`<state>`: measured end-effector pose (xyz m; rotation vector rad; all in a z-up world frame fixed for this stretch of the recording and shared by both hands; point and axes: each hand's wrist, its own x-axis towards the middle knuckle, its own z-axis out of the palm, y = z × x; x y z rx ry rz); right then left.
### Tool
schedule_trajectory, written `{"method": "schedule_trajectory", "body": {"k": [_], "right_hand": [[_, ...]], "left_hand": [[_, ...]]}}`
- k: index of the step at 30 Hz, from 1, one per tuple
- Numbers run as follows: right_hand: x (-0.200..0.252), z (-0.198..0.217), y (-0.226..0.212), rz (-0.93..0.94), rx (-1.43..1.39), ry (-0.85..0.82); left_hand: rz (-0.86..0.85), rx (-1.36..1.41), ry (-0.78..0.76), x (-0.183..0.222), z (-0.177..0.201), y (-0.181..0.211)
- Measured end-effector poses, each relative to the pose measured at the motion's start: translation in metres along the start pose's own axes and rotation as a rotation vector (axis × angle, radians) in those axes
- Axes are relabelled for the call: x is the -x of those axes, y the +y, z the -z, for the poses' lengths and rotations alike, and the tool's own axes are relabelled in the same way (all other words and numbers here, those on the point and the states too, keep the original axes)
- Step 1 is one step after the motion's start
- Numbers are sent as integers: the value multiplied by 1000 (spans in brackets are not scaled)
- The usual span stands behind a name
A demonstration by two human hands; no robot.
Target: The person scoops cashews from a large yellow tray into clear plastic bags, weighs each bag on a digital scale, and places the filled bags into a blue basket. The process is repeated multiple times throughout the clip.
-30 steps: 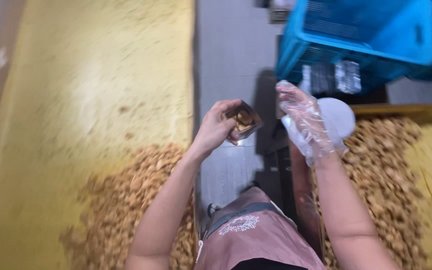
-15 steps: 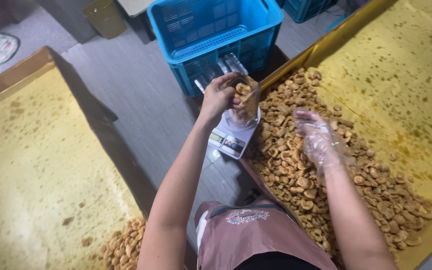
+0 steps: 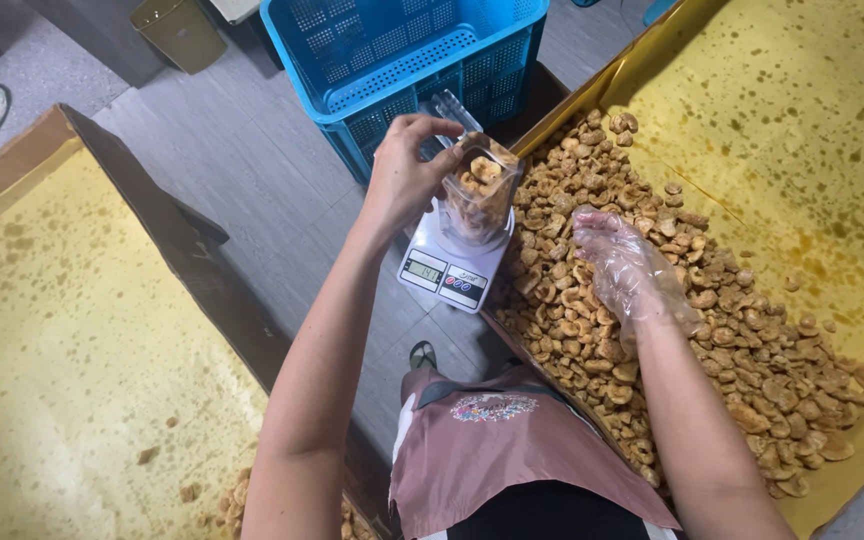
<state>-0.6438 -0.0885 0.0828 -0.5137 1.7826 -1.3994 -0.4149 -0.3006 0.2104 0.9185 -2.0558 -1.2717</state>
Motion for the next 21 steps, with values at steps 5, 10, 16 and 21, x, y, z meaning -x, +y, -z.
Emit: {"method": "schedule_trajectory", "body": {"k": [5, 10, 16, 21], "right_hand": [[-4, -7, -1, -18, -37, 20], [10, -14, -10, -16, -48, 42], [24, -22, -27, -64, -52, 101], [34, -12, -28, -88, -28, 180]], "left_hand": [[-219, -271, 88, -2, 7, 10], [-296, -372, 107, -8, 9, 3], [-327, -575, 5, -21, -7, 11], [-241, -537, -229, -26, -6, 18]]}}
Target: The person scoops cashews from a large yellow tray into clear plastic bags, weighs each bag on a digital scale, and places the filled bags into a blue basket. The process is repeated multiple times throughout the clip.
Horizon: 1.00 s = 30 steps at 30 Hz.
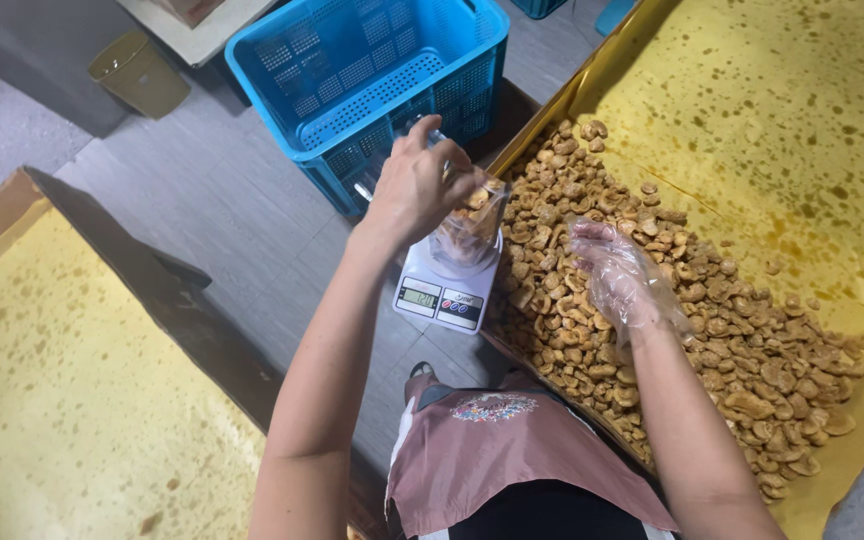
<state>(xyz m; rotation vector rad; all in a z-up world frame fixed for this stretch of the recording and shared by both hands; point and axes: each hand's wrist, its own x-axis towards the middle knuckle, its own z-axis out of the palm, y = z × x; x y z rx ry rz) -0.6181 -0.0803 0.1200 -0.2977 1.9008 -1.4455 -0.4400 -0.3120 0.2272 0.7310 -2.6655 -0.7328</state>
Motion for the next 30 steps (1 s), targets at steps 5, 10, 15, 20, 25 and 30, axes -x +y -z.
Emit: {"method": "schedule_trajectory", "body": {"k": [5, 10, 15, 20, 25, 30], "right_hand": [[-26, 9, 32, -31, -146, 3], [-54, -10, 79, -121, -159, -315], [-43, -39, 66, -292, -768, -459], [-25, -65, 13, -228, -933, -243], [-6, -88, -10, -373, -1476, -401], [-26, -79, 2, -350, -1318, -439]], "left_hand": [[-137, -61, -186, 0, -13, -23], [-201, 155, -130, -26, -46, -57], [2, 654, 1, -68, -22, -82], [-10, 604, 145, -91, 0, -79], [-93, 897, 172, -94, -12, -50], [-109, 573, -11, -83, 8, -38]]}}
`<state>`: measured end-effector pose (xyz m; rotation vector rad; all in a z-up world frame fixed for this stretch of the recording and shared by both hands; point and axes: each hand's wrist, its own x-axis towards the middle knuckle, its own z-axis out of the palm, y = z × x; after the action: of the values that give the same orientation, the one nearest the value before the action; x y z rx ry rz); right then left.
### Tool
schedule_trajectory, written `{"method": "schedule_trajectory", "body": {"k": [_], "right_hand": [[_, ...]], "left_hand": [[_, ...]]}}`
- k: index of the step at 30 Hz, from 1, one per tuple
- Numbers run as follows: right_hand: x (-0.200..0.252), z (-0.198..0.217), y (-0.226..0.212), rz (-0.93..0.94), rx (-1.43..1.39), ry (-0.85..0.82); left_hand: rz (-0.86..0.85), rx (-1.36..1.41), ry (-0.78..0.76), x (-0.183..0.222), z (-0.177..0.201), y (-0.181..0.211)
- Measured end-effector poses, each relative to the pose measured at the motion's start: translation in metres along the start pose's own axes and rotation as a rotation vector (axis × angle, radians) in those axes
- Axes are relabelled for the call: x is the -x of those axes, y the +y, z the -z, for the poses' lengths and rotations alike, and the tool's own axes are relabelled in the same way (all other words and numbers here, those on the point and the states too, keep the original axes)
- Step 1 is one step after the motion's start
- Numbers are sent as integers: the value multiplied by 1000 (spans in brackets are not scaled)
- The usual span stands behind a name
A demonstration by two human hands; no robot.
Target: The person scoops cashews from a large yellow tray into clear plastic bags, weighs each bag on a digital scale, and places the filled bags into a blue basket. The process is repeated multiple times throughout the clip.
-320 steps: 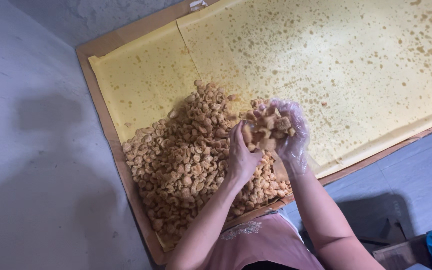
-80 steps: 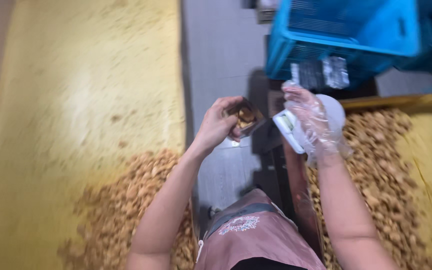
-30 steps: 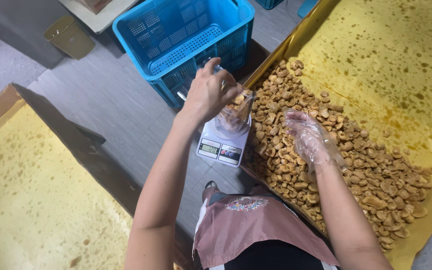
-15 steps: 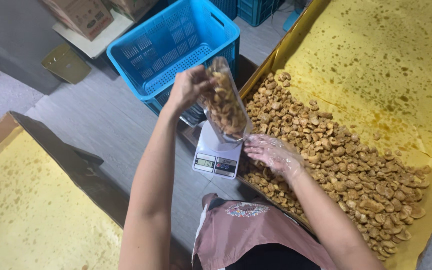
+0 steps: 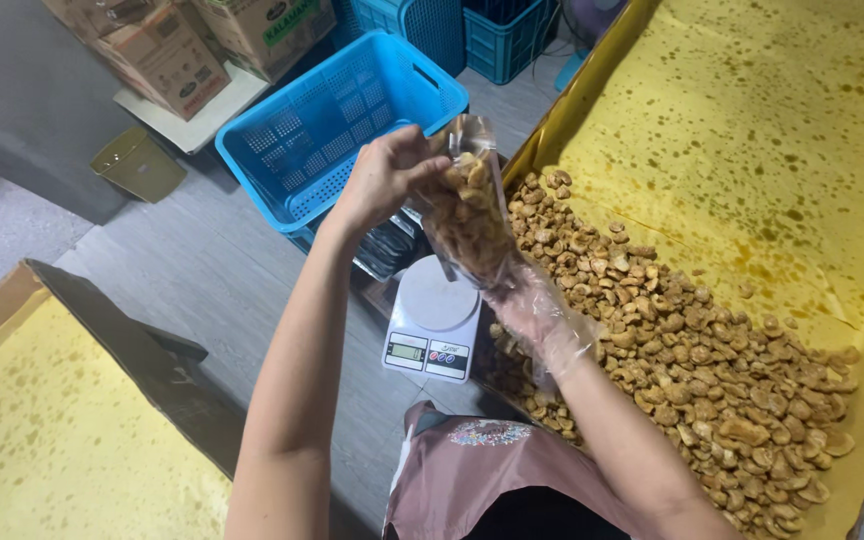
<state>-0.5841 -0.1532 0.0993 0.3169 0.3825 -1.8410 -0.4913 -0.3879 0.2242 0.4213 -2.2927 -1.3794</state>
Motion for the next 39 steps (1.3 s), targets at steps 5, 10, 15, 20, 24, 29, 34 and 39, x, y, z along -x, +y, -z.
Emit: {"method": "schedule_trajectory", "body": {"k": [5, 10, 15, 20, 24, 29, 34, 39], "right_hand": [[-22, 24, -11, 97, 243, 41], [-21, 25, -4, 89, 141, -38], [-19, 18, -8, 42, 81, -179], [-31, 25, 0, -78, 130, -62], [-24, 34, -3, -39, 599, 118], [-2, 20, -23, 133, 801, 334], [-10, 7, -44, 286, 1071, 264], [-14, 37, -55, 317, 979, 167]], "left_hand": [[-358, -421, 29, 1, 18, 15], [65, -260, -38, 6, 23, 18], [-70, -282, -90, 8, 28, 29], [26, -337, -74, 14, 30, 38], [-150, -371, -148, 37, 8, 13], [-406, -399, -121, 66, -24, -31], [-159, -452, -145, 75, -28, -46], [-209, -549, -134, 87, -31, -47]]}}
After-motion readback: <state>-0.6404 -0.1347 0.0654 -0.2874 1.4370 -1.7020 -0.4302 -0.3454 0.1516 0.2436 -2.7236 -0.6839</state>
